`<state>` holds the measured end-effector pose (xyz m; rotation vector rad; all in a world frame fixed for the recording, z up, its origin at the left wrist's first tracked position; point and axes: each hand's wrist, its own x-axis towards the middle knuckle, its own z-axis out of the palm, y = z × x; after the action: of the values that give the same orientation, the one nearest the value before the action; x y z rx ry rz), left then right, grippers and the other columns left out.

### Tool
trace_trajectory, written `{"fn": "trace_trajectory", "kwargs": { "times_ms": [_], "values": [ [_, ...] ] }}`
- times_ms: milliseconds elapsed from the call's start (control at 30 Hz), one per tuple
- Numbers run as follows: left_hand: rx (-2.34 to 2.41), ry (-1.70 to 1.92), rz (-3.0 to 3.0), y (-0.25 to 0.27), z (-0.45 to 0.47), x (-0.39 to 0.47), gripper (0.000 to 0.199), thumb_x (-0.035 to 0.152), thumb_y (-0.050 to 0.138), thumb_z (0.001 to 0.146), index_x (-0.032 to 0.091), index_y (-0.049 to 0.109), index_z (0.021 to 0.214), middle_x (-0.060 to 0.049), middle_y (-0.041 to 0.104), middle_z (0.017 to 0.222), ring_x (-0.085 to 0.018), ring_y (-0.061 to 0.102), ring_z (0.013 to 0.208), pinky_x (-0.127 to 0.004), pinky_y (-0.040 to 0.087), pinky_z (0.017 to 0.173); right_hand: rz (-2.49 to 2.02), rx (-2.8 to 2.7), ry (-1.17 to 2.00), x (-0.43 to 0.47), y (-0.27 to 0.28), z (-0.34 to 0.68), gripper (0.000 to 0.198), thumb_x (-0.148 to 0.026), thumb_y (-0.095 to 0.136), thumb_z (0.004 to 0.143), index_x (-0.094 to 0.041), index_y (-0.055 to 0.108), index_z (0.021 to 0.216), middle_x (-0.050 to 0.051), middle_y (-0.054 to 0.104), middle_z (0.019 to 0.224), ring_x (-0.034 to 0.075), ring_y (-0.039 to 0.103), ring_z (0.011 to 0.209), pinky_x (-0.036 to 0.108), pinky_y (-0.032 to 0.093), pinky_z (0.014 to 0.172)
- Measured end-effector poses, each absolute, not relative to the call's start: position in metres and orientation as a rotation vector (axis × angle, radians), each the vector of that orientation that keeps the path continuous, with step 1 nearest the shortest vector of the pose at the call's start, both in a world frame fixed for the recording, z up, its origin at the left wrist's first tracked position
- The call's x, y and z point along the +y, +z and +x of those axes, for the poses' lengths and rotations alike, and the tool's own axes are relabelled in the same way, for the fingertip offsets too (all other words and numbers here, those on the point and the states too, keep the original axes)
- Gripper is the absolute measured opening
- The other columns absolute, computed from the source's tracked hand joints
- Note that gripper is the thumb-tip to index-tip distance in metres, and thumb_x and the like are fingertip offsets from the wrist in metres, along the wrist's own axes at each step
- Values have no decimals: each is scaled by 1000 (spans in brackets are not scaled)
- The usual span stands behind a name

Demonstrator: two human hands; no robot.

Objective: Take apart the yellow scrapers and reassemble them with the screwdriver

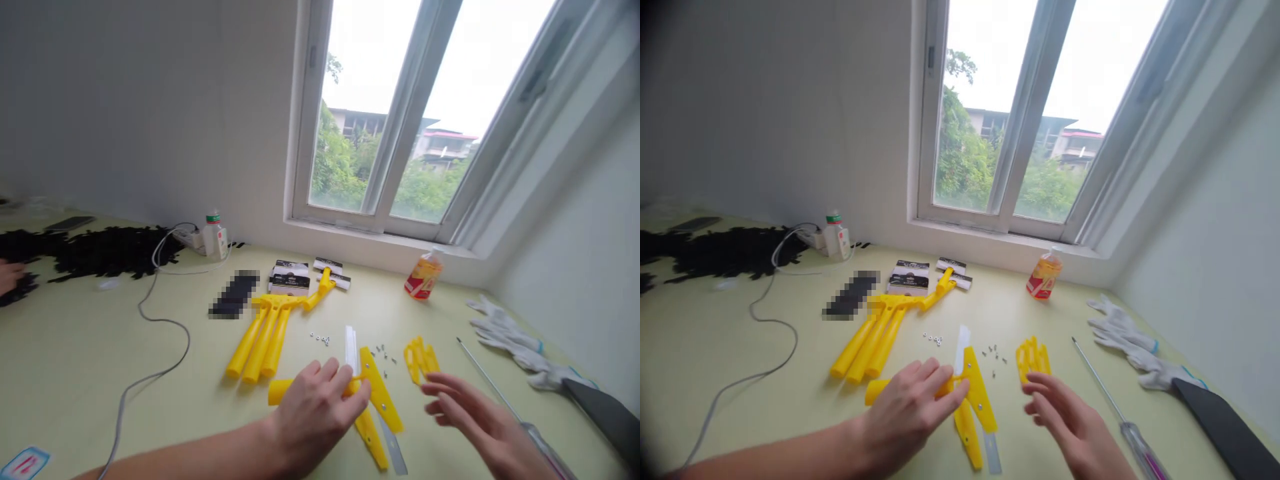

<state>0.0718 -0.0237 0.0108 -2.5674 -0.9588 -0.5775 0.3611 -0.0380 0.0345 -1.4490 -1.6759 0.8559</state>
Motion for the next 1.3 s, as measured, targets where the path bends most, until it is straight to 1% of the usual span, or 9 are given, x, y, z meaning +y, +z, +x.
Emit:
{"fn": "trace_trajectory", "kwargs": {
  "times_ms": [67,167,233,433,700,867,1033,1200,1300],
  "values": [
    [-983,-545,-2570,10,68,-22,32,16,37,99,20,49,128,-5,60,95,-21,58,80,-34,48,61,-1355,-1679,1191,-29,34,328,42,-56,53,89,-24,63,116,7,70,99,25,69,81,44,58,79],
    [-1027,-480,-2566,9,62,-22,31,17,37,99,20,49,128,-5,60,95,-21,58,81,-34,49,62,-1304,-1722,1287,-15,34,292,43,-55,55,88,-23,59,117,1,63,75,21,63,73,38,54,72],
    [-1047,-438,-2566,9,61,-22,31,18,39,99,21,50,127,-5,60,94,-21,58,81,-34,49,62,-1304,-1721,1328,-11,31,283,42,-53,57,87,-23,57,117,-2,57,69,18,58,71,32,51,68],
    [-1053,-407,-2565,9,61,-20,33,17,41,98,21,50,129,-6,60,95,-22,59,81,-34,50,63,-1265,-1667,1467,-9,25,284,38,-42,62,86,-22,50,115,-4,56,69,14,51,68,28,45,66],
    [-1048,-405,-2540,6,59,-19,36,15,43,96,19,51,131,-7,61,97,-22,59,82,-36,52,64,-1157,-1578,1589,-2,24,278,38,-32,75,73,-20,54,102,-6,51,71,11,42,67,24,34,61],
    [-1052,-399,-2540,9,61,-20,37,14,41,97,18,51,132,-8,60,97,-23,59,83,-36,53,66,-1205,-1590,1464,-6,19,276,27,-36,71,75,-20,58,91,-4,55,70,12,47,66,25,36,61],
    [-1032,-423,-2560,9,62,-23,35,14,43,95,17,53,129,-7,61,94,-23,59,80,-36,53,63,-1339,-1827,1107,-8,17,278,20,-37,57,88,-20,64,81,2,66,78,16,58,73,29,44,69],
    [-1035,-407,-2583,8,62,-24,34,14,46,95,18,53,128,-7,61,94,-23,59,80,-36,53,63,-1394,-1982,744,5,14,292,19,-36,50,93,-23,61,86,1,68,76,17,62,70,29,46,67],
    [-1021,-376,-2598,5,62,-22,33,16,47,95,19,53,127,-6,61,94,-22,59,81,-35,53,64,-1446,-2002,452,22,9,306,16,-36,52,93,-23,61,92,3,68,78,19,63,72,33,48,70]
  ]
}}
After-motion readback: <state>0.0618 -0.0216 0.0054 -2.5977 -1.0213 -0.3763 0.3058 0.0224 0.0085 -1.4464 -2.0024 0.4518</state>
